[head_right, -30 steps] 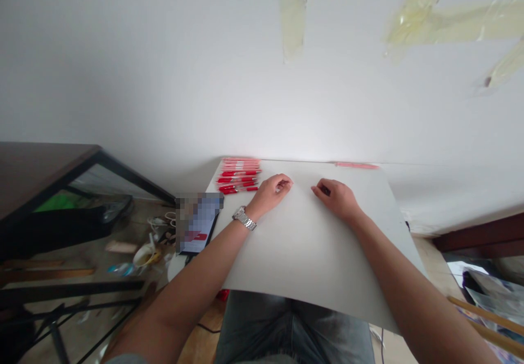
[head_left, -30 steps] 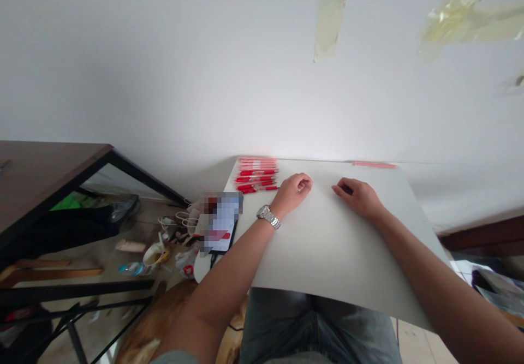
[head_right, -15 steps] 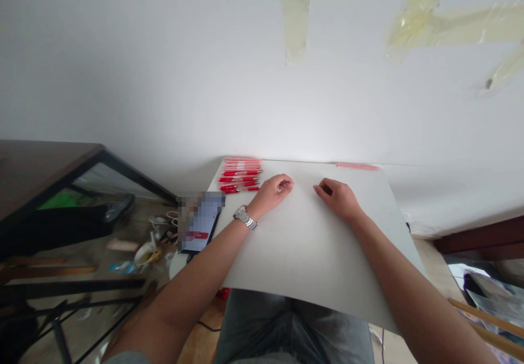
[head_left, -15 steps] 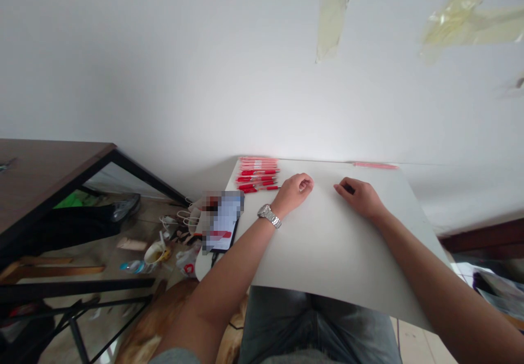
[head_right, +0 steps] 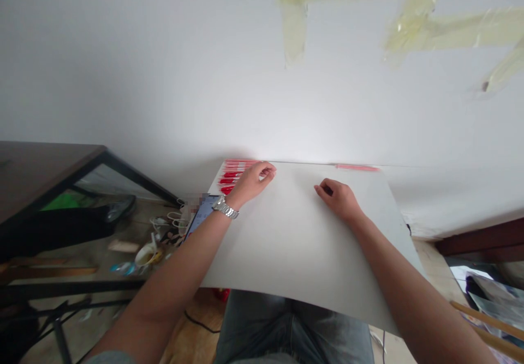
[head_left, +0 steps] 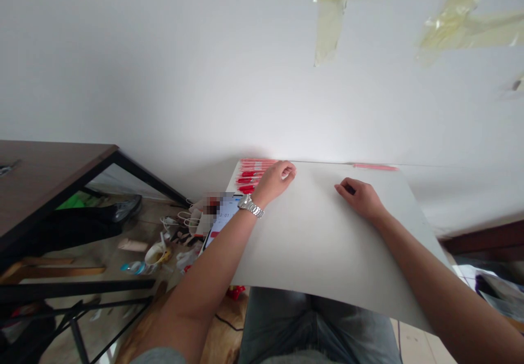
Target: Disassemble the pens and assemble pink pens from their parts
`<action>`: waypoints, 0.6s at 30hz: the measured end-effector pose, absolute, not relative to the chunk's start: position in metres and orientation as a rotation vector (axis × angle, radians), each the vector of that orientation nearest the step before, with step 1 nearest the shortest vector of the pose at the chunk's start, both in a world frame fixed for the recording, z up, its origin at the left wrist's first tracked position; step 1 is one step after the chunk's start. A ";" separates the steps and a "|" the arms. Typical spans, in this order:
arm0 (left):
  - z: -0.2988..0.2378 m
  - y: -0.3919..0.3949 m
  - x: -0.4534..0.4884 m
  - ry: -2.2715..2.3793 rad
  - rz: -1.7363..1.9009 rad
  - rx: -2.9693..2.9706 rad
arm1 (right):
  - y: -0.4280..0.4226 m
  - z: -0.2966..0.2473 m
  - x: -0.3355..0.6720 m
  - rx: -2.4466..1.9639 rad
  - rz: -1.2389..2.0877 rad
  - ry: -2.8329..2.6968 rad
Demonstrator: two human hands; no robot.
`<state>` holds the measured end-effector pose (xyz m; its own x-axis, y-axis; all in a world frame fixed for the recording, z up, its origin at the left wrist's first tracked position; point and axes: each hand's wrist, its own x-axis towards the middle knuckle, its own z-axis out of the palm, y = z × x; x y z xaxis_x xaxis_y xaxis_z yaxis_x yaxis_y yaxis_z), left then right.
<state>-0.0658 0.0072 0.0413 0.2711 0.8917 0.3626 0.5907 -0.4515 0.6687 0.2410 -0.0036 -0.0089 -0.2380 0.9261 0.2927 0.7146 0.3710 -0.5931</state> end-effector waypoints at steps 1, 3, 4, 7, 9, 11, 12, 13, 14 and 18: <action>0.046 0.010 -0.074 1.387 1.025 2.153 | -0.003 -0.010 0.241 -1.413 0.451 -2.028; 0.053 0.015 -0.090 1.454 1.035 2.174 | -0.003 -0.011 0.241 -1.424 0.451 -2.029; 0.056 0.017 -0.098 1.480 1.045 2.181 | -0.002 -0.012 0.241 -1.433 0.451 -2.032; 0.062 0.022 -0.119 1.573 1.106 2.181 | -0.002 -0.013 0.240 -1.452 0.455 -2.049; 0.065 0.023 -0.131 1.617 1.100 2.161 | -0.001 -0.013 0.240 -1.454 0.461 -2.056; 0.066 0.022 -0.141 1.641 1.084 2.147 | -0.001 -0.013 0.240 -1.453 0.461 -2.054; 0.067 0.022 -0.145 1.655 1.085 2.134 | -0.001 -0.013 0.240 -1.453 0.454 -2.051; 0.067 0.021 -0.149 1.674 1.087 2.122 | 0.000 -0.013 0.241 -1.454 0.446 -2.048; 0.067 0.020 -0.154 1.703 1.088 2.110 | 0.000 -0.012 0.241 -1.458 0.437 -2.042; 0.064 0.016 -0.170 1.807 1.067 2.088 | 0.004 -0.009 0.246 -1.537 0.375 -2.021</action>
<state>-0.1705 0.0157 0.0638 0.0032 0.9191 0.3939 0.7888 -0.2445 0.5639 0.2463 0.0036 -0.0095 -0.1793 0.9468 0.2673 0.7879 0.3009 -0.5373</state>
